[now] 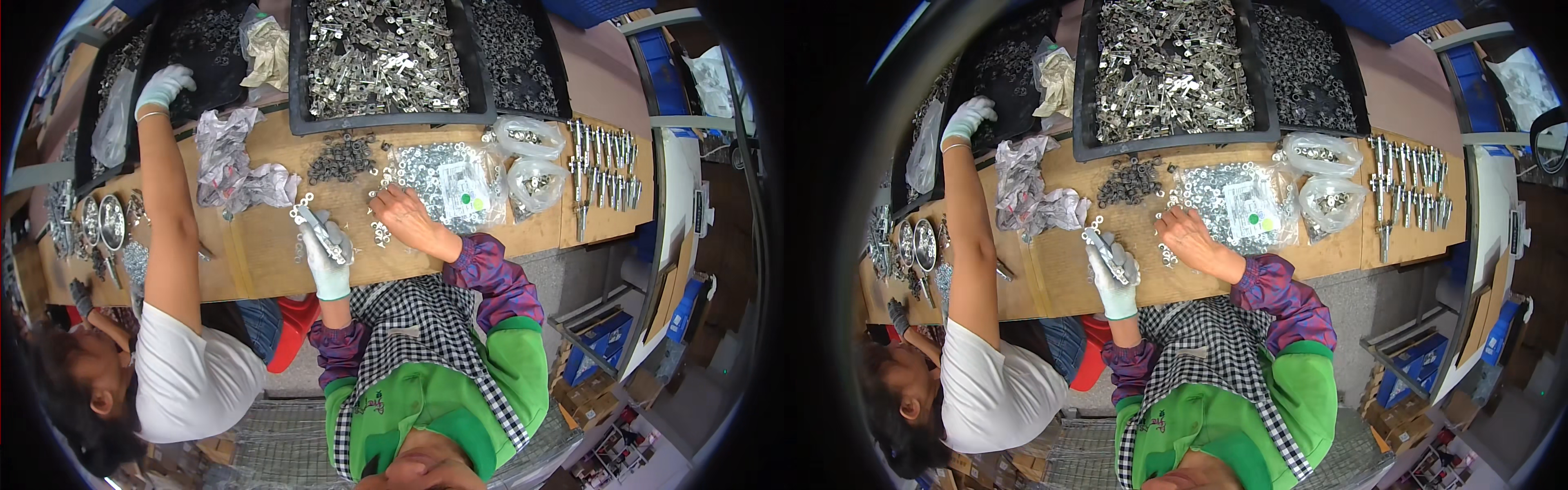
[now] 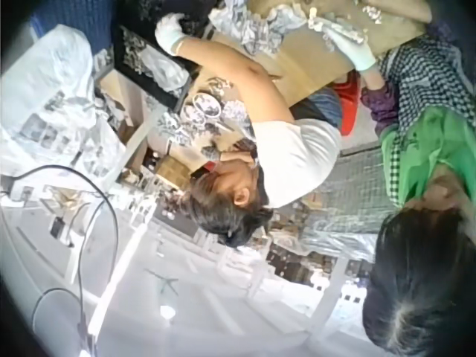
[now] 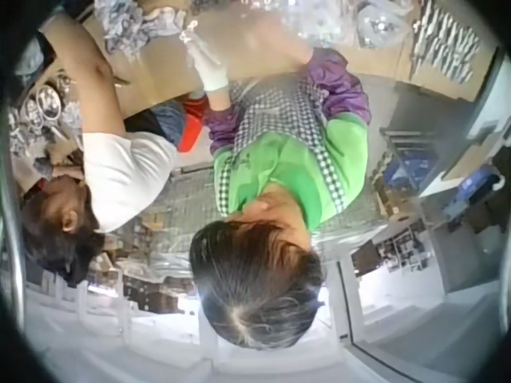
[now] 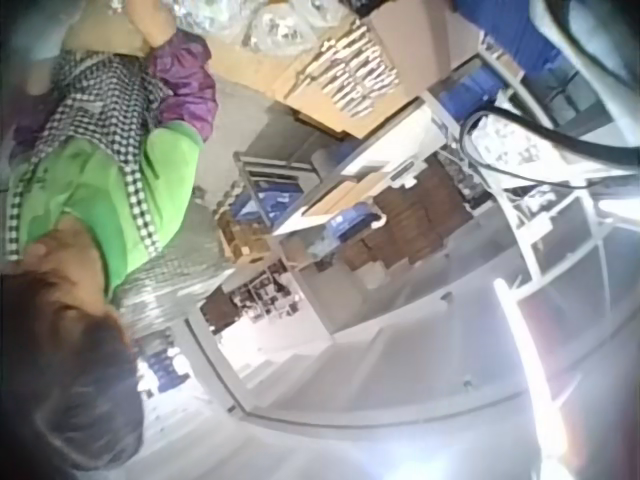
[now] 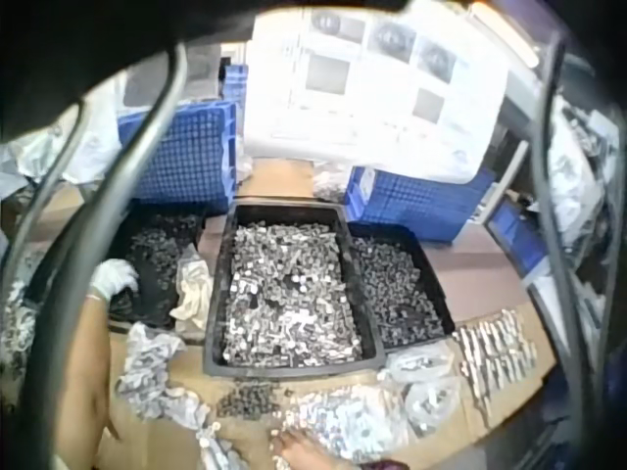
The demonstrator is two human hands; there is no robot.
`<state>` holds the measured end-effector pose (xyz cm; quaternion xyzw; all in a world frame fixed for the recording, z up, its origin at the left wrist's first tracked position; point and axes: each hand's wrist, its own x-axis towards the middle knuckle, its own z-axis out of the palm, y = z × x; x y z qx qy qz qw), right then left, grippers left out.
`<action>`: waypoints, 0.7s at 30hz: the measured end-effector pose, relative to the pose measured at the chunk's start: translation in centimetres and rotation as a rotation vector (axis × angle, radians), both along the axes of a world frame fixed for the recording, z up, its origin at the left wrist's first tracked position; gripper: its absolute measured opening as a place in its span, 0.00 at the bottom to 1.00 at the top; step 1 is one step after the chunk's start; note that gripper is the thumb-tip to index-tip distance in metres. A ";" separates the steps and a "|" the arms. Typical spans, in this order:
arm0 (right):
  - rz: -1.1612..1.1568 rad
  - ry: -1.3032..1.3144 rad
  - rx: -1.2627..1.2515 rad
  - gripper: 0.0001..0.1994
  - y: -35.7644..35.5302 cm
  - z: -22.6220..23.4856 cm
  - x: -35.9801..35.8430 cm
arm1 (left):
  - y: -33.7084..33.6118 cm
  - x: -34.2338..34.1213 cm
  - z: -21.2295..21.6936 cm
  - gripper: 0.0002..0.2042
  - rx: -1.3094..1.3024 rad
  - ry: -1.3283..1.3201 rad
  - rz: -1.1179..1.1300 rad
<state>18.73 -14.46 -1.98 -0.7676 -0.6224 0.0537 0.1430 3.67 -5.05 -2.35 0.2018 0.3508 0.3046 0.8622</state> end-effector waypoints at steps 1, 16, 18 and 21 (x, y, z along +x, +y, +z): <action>-0.006 -0.002 -0.002 0.07 -0.1 0.0 0.1 | -0.1 0.3 0.2 0.21 -0.022 0.003 -0.001; 0.377 0.134 0.586 0.09 -0.4 3.9 -1.9 | -1.8 2.2 3.3 0.23 0.054 0.242 0.081; 0.381 0.141 0.582 0.09 -0.7 3.7 -1.9 | -1.9 2.1 3.2 0.23 0.056 0.246 0.061; 0.349 0.117 0.597 0.10 -1.2 3.3 -2.6 | -2.1 1.9 2.5 0.24 0.037 0.241 0.038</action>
